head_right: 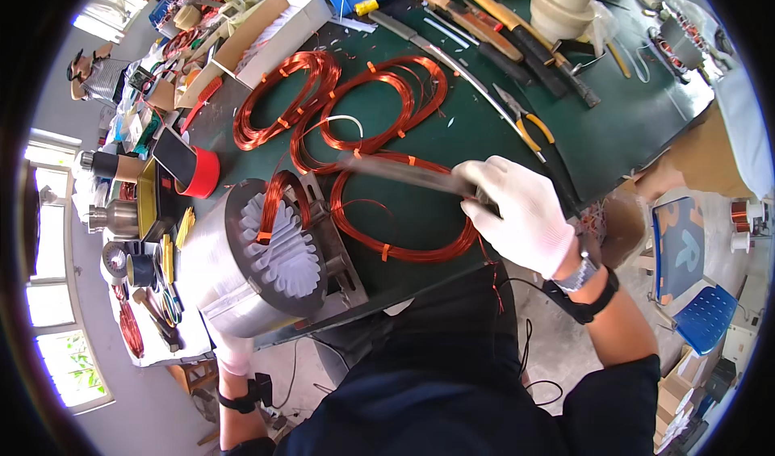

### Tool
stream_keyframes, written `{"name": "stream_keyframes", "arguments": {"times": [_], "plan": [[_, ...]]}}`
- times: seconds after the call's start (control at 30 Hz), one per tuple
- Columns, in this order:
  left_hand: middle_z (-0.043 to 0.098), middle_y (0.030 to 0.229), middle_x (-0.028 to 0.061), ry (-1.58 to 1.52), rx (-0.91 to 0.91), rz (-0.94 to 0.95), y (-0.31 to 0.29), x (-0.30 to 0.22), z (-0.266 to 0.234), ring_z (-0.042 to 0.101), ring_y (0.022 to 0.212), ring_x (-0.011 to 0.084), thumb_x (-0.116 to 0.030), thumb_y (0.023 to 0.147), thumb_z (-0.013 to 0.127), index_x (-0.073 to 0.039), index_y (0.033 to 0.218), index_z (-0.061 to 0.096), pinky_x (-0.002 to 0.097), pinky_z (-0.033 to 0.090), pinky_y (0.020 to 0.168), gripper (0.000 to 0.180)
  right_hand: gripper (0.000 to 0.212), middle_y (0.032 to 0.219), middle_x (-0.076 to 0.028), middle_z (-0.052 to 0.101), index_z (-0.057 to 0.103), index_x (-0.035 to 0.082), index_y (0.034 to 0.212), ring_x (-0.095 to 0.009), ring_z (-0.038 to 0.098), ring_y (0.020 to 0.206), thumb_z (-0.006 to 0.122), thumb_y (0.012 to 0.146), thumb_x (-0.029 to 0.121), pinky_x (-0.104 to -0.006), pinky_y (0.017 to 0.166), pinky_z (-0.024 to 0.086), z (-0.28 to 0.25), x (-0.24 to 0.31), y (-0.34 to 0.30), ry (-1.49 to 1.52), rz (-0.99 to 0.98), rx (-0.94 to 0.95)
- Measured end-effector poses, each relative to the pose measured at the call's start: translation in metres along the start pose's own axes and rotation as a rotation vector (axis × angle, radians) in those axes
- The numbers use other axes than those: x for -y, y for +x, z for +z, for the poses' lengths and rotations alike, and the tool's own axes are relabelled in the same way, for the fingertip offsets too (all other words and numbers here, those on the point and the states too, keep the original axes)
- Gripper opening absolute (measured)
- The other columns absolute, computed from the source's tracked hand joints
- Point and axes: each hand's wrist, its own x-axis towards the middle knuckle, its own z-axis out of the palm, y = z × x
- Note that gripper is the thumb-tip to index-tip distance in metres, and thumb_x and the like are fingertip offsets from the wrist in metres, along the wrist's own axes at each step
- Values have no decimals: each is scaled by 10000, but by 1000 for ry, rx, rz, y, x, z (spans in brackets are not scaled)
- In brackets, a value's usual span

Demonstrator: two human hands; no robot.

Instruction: Inserting and securing copper wire coils into the slots of a motor stator.

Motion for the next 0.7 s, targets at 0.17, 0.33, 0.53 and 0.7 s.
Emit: {"name": "stream_keyframes", "arguments": {"times": [0.17, 0.33, 0.53, 0.7], "plan": [[611, 1349, 136, 143, 52, -102, 5, 21, -31, 600, 1197, 238, -113, 1010, 603, 26, 1458, 485, 373, 476, 1060, 483, 467, 846, -57, 598, 687, 198, 1263, -264, 668, 781, 747, 814, 86, -379, 642, 534, -1, 4, 15, -98, -204, 175], [524, 1434, 148, 282, 93, -203, -29, 40, -71, 531, 1279, 258, -177, 1001, 629, 13, 1510, 398, 400, 428, 1107, 591, 628, 827, -36, 570, 652, 291, 1379, -234, 649, 756, 716, 791, 80, -351, 602, 539, -4, -1, 32, -254, -418, 290], [420, 1535, 161, 397, 115, -319, 68, 46, 34, 447, 1377, 281, -253, 989, 661, -4, 1573, 294, 433, 371, 1162, 734, 533, 813, -60, 587, 680, 219, 1336, -235, 649, 706, 688, 829, 54, -368, 566, 516, 11, 0, 46, -168, -417, 274], [333, 1619, 173, 458, 124, -388, -39, 80, -28, 377, 1459, 300, -316, 980, 688, -17, 1626, 207, 460, 323, 1208, 859, 492, 846, -86, 684, 686, 30, 1285, -157, 638, 629, 656, 799, -42, -269, 599, 478, 8, 12, 22, 360, 49, 170]]}}
